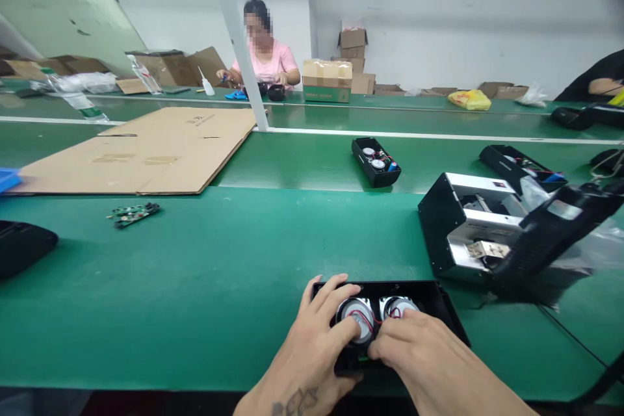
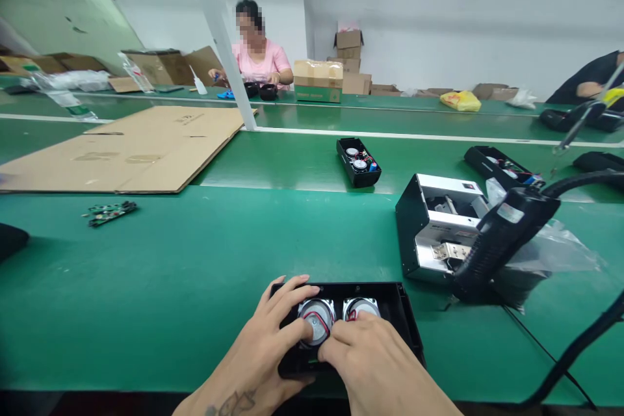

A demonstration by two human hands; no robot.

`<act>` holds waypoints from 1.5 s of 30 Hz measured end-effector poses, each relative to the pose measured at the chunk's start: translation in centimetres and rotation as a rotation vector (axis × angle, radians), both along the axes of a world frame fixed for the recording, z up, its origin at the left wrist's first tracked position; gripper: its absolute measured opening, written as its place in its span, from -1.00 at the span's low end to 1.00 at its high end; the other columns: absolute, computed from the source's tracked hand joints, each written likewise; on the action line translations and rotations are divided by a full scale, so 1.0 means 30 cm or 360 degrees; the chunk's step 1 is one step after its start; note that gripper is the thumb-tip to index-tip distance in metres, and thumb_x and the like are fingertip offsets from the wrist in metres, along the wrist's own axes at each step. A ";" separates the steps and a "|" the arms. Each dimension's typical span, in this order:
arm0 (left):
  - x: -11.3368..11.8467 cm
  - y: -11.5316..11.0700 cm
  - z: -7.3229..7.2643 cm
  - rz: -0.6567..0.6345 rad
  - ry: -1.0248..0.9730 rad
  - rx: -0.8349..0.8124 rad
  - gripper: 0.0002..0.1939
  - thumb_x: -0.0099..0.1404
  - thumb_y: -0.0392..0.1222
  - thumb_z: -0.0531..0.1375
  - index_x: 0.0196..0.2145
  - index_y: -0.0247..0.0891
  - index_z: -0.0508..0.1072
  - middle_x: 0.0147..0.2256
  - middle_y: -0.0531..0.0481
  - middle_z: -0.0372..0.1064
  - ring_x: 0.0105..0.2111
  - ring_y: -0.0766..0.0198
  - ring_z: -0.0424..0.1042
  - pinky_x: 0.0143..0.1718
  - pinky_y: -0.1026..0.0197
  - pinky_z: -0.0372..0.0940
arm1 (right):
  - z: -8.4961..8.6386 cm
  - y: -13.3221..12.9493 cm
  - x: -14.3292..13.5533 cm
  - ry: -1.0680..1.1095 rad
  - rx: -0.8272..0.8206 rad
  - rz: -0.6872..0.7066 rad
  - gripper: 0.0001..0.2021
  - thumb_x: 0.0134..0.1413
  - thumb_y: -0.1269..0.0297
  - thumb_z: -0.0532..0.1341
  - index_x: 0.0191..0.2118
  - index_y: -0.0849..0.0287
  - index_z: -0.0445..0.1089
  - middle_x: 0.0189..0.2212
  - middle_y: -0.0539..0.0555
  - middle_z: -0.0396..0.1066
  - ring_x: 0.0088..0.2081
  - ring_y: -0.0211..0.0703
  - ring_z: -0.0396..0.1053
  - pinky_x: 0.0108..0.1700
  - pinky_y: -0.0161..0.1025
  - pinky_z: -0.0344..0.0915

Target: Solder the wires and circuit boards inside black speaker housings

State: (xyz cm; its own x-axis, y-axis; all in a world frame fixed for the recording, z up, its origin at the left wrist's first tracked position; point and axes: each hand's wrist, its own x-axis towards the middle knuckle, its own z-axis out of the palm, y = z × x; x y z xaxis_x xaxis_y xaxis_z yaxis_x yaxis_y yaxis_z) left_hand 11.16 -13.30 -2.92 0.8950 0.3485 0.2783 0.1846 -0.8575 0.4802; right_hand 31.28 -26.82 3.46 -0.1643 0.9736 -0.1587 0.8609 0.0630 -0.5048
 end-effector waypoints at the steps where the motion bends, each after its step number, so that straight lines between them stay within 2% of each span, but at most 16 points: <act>1: 0.000 0.002 0.004 -0.0008 0.0026 -0.0004 -0.49 -0.01 -0.31 0.51 -0.11 -0.12 0.47 0.38 -0.17 0.33 0.45 -0.31 0.21 0.48 -0.47 -0.01 | 0.009 0.003 -0.001 0.0032 -0.0026 -0.0009 -0.52 0.22 0.68 0.11 -0.01 -0.01 0.57 -0.06 -0.01 0.66 -0.04 -0.03 0.59 0.12 -0.07 0.40; 4: -0.002 0.005 0.020 -0.0047 0.0046 0.0003 -0.54 0.05 -0.31 0.50 -0.10 -0.12 0.51 0.37 -0.19 0.34 0.48 -0.37 0.15 0.45 -0.59 -0.05 | 0.034 0.014 -0.005 0.0137 -0.0068 -0.0040 -0.53 0.24 0.68 0.11 -0.03 -0.04 0.57 -0.04 -0.04 0.65 -0.04 -0.08 0.57 0.08 -0.14 0.42; 7: -0.005 0.003 0.039 -0.0104 0.0091 0.0007 -0.58 0.11 -0.32 0.49 -0.08 -0.12 0.55 0.35 -0.19 0.37 0.51 -0.41 0.08 0.43 -0.66 -0.04 | 0.050 0.014 -0.009 0.0199 -0.0097 -0.0101 -0.60 0.31 0.60 0.11 -0.03 -0.02 0.57 -0.02 -0.01 0.63 0.02 -0.07 0.56 0.13 -0.13 0.43; 9: -0.004 0.007 0.055 -0.0123 0.0130 -0.0012 -0.58 0.13 -0.31 0.50 -0.06 -0.12 0.57 0.35 -0.18 0.37 0.52 -0.43 0.04 0.42 -0.68 -0.05 | 0.052 0.009 -0.011 0.0218 -0.0132 -0.0147 -0.59 0.27 0.54 0.18 0.10 -0.04 0.54 0.10 0.03 0.59 0.14 -0.01 0.52 0.24 -0.08 0.41; 11: 0.005 0.024 0.076 -0.0119 0.0193 -0.0079 -0.53 0.12 -0.28 0.54 -0.02 -0.09 0.59 0.37 -0.17 0.35 0.53 -0.45 0.01 0.41 -0.69 -0.04 | 0.048 0.010 -0.008 0.0212 -0.0140 -0.0172 -0.44 0.17 0.52 0.24 0.25 -0.07 0.47 0.26 0.07 0.51 0.27 0.04 0.44 0.35 -0.01 0.34; 13: 0.026 0.061 0.107 -0.0103 0.0240 -0.0223 -0.48 0.10 -0.22 0.59 0.01 -0.03 0.62 0.37 -0.12 0.36 0.52 -0.43 0.05 0.41 -0.64 0.01 | 0.047 0.027 0.002 0.0192 -0.0082 -0.0197 -0.38 0.14 0.50 0.27 0.31 -0.06 0.43 0.30 0.11 0.48 0.32 0.08 0.41 0.37 0.05 0.31; 16: 0.078 0.154 0.168 -0.0101 0.0214 -0.0552 -0.58 0.03 -0.01 0.65 -0.18 -0.06 0.68 0.31 -0.04 0.43 0.38 -0.25 0.34 0.39 -0.25 0.25 | 0.070 0.096 0.031 0.0103 0.0015 -0.0233 -0.56 0.13 0.44 0.31 0.13 0.01 0.55 0.06 0.13 0.61 0.13 0.14 0.53 0.16 0.02 0.40; 18: 0.118 0.223 0.210 -0.0141 0.0284 -0.0765 -0.60 0.01 0.12 0.63 -0.37 -0.15 0.64 0.26 0.00 0.46 0.18 -0.07 0.52 0.17 0.03 0.40 | 0.104 0.159 0.054 0.0027 -0.0017 -0.0198 -0.67 0.08 0.41 0.34 -0.01 0.04 0.59 -0.13 0.09 0.65 -0.06 0.10 0.57 -0.08 -0.10 0.37; 20: 0.154 0.277 0.244 -0.0181 0.0427 -0.0920 -0.54 0.00 0.18 0.60 -0.49 -0.20 0.57 0.20 0.02 0.49 0.02 0.05 0.56 -0.08 0.15 0.40 | 0.142 0.216 0.073 0.0007 -0.0081 -0.0147 -0.71 0.06 0.36 0.37 -0.06 0.05 0.60 -0.28 0.05 0.63 -0.22 0.00 0.54 -0.26 -0.19 0.24; 23: 0.185 0.315 0.279 -0.0230 0.0581 -0.1005 -0.51 -0.01 0.18 0.58 -0.55 -0.24 0.50 0.10 0.04 0.53 -0.12 0.15 0.53 -0.24 0.20 0.30 | 0.178 0.271 0.089 -0.0030 -0.0159 -0.0109 -0.79 -0.02 0.31 0.40 -0.19 0.07 0.56 -0.39 0.00 0.57 -0.33 -0.09 0.46 -0.38 -0.23 0.10; 27: 0.191 0.318 0.292 -0.0279 0.0686 -0.1006 -0.50 0.02 0.18 0.55 -0.57 -0.26 0.46 0.03 0.06 0.53 -0.20 0.23 0.44 -0.30 0.21 0.19 | 0.167 0.307 0.106 0.0079 -0.0326 -0.0137 -0.80 -0.12 0.20 0.45 -0.36 0.06 0.45 -0.47 -0.08 0.43 -0.43 -0.19 0.32 -0.47 -0.25 0.07; 33: 0.200 0.327 0.282 -0.0336 0.0722 -0.1016 -0.50 -0.04 0.16 0.58 -0.55 -0.26 0.48 0.01 0.07 0.52 -0.23 0.25 0.42 -0.35 0.22 0.13 | 0.127 0.339 0.136 0.0258 -0.0396 -0.0079 -0.75 -0.16 0.18 0.48 -0.34 0.09 0.48 -0.46 -0.12 0.38 -0.43 -0.25 0.26 -0.45 -0.27 0.07; 36: 0.208 0.330 0.289 -0.0362 0.0794 -0.1027 -0.52 -0.10 0.11 0.60 -0.56 -0.25 0.47 -0.03 0.10 0.53 -0.29 0.31 0.39 -0.38 0.23 0.13 | 0.125 0.339 0.138 0.0266 -0.0421 -0.0060 -0.75 -0.16 0.18 0.49 -0.36 0.09 0.47 -0.46 -0.13 0.37 -0.44 -0.26 0.25 -0.45 -0.28 0.08; 40: 0.214 0.325 0.305 -0.0341 0.0858 -0.1000 -0.52 -0.05 0.10 0.59 -0.60 -0.26 0.45 -0.03 0.12 0.53 -0.40 0.39 0.29 -0.41 0.22 0.12 | 0.132 0.323 0.128 0.0176 -0.0369 -0.0057 -0.73 -0.16 0.12 0.50 -0.41 0.07 0.44 -0.52 -0.14 0.31 -0.50 -0.27 0.20 -0.51 -0.26 0.04; 45: 0.214 0.322 0.315 -0.0372 0.0949 -0.1023 -0.62 0.00 0.14 0.56 -0.50 -0.19 0.60 0.08 0.11 0.55 -0.35 0.34 0.40 -0.40 0.24 0.18 | 0.139 0.299 0.110 0.0095 -0.0293 -0.0048 -0.73 -0.14 0.12 0.50 -0.44 0.08 0.43 -0.57 -0.14 0.26 -0.50 -0.26 0.18 -0.50 -0.22 -0.05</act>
